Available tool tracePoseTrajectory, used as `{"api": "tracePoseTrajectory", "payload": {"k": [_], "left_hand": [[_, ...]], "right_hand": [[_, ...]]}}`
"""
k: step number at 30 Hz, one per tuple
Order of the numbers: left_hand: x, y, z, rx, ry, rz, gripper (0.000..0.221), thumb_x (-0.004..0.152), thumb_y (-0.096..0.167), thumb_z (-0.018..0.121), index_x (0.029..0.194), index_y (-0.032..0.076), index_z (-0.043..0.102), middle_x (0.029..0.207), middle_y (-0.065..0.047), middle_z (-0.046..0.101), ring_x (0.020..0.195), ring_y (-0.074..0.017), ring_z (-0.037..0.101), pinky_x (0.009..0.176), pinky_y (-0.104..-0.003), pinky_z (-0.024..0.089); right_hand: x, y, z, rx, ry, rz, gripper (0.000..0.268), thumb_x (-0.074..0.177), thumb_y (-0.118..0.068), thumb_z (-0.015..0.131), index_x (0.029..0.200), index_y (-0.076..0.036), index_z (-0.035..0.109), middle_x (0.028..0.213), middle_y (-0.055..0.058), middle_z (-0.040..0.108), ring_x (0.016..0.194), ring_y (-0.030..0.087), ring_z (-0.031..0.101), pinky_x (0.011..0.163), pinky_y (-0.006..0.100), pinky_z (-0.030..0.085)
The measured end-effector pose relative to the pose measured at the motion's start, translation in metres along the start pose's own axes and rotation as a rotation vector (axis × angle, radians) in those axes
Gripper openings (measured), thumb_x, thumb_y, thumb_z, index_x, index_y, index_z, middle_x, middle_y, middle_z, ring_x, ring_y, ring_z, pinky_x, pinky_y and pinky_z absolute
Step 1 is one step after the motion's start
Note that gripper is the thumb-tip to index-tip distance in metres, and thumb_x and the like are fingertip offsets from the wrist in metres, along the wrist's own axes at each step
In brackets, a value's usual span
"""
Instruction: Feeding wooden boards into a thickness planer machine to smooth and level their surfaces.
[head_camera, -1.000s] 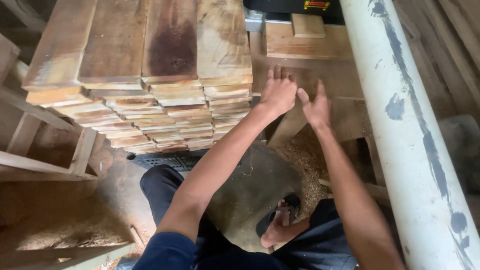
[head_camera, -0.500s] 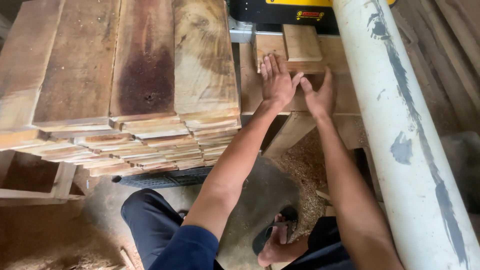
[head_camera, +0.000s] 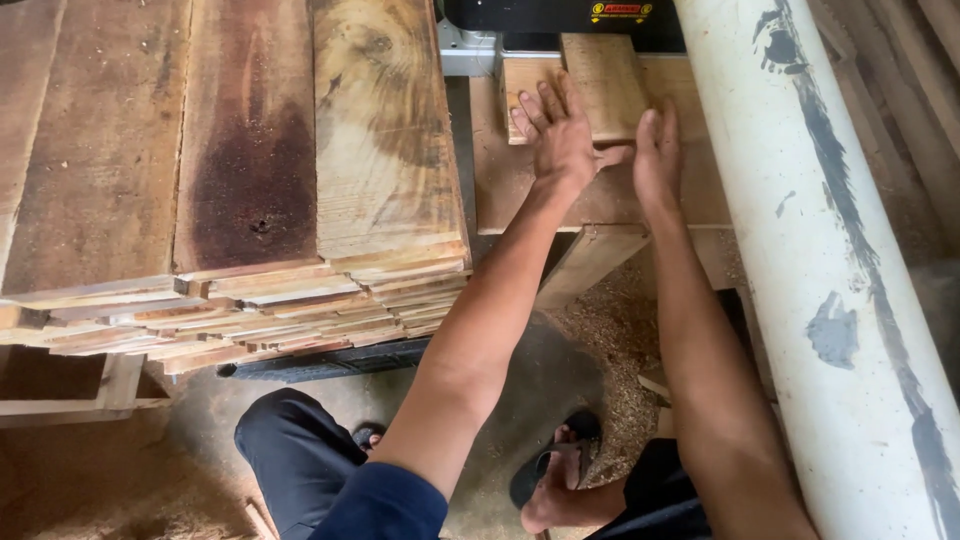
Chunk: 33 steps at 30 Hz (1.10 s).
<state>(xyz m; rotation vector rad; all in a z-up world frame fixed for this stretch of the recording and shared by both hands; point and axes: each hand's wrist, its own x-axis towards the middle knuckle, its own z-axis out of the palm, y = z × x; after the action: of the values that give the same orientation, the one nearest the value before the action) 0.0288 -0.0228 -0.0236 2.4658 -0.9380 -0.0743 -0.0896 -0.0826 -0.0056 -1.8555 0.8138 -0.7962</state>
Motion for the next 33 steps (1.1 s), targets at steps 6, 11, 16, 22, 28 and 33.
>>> {"api": "tracePoseTrajectory", "payload": {"k": [6,11,16,22,28,33], "left_hand": [[-0.001,-0.005,0.004,0.099,0.004,0.041,0.159,0.073,0.084,0.093,0.16,0.002,-0.012,0.166,-0.033,0.0,0.15,-0.0572,0.001,0.12,-0.066,0.001],[-0.015,-0.003,-0.007,0.155,-0.048,0.057,0.153,0.073,0.082,0.093,0.163,0.008,-0.007,0.167,-0.031,-0.003,0.151,-0.0528,-0.008,0.117,-0.068,-0.007],[-0.023,-0.014,-0.003,0.143,-0.053,0.091,0.14,0.079,0.083,0.081,0.164,0.012,-0.004,0.172,-0.015,-0.007,0.155,-0.036,-0.016,0.117,-0.067,-0.016],[-0.029,-0.021,0.003,0.107,0.028,0.118,0.137,0.077,0.076,0.087,0.164,0.011,0.003,0.173,-0.011,0.001,0.158,-0.0279,-0.007,0.118,-0.068,-0.014],[-0.038,-0.029,0.0,0.116,0.004,0.199,0.119,0.087,0.069,0.076,0.164,0.009,0.008,0.173,-0.01,0.008,0.159,-0.0262,-0.002,0.121,-0.064,-0.011],[-0.059,-0.031,-0.011,-0.051,0.008,0.24,0.111,0.086,0.049,0.084,0.163,0.005,0.017,0.171,-0.016,0.02,0.161,-0.03,0.01,0.127,-0.065,-0.004]], "right_hand": [[-0.007,0.001,-0.004,0.103,-0.04,-0.091,0.089,0.098,-0.063,0.057,0.158,-0.007,0.022,0.162,0.017,0.04,0.149,0.033,0.041,0.119,0.048,0.04],[-0.025,-0.006,-0.006,0.037,-0.104,-0.062,0.095,0.093,-0.064,0.062,0.16,-0.01,0.02,0.166,0.018,0.031,0.15,0.035,0.037,0.12,0.053,0.037],[-0.032,0.005,-0.003,0.118,-0.092,-0.112,0.087,0.098,-0.046,0.068,0.16,-0.008,0.021,0.165,0.018,0.033,0.151,0.031,0.038,0.121,0.042,0.038],[-0.039,0.008,0.002,0.051,-0.044,-0.054,0.084,0.097,-0.039,0.068,0.16,-0.011,0.021,0.16,0.016,0.045,0.145,0.029,0.048,0.116,0.036,0.046],[-0.03,0.034,0.011,0.1,0.044,0.004,0.082,0.092,-0.025,0.076,0.157,-0.003,0.03,0.159,0.017,0.041,0.148,0.025,0.041,0.121,0.031,0.034],[-0.033,0.044,0.017,0.466,0.016,0.085,0.087,0.095,-0.009,0.083,0.162,-0.009,0.027,0.158,0.036,0.029,0.117,0.049,0.067,0.089,0.05,0.066]]}}
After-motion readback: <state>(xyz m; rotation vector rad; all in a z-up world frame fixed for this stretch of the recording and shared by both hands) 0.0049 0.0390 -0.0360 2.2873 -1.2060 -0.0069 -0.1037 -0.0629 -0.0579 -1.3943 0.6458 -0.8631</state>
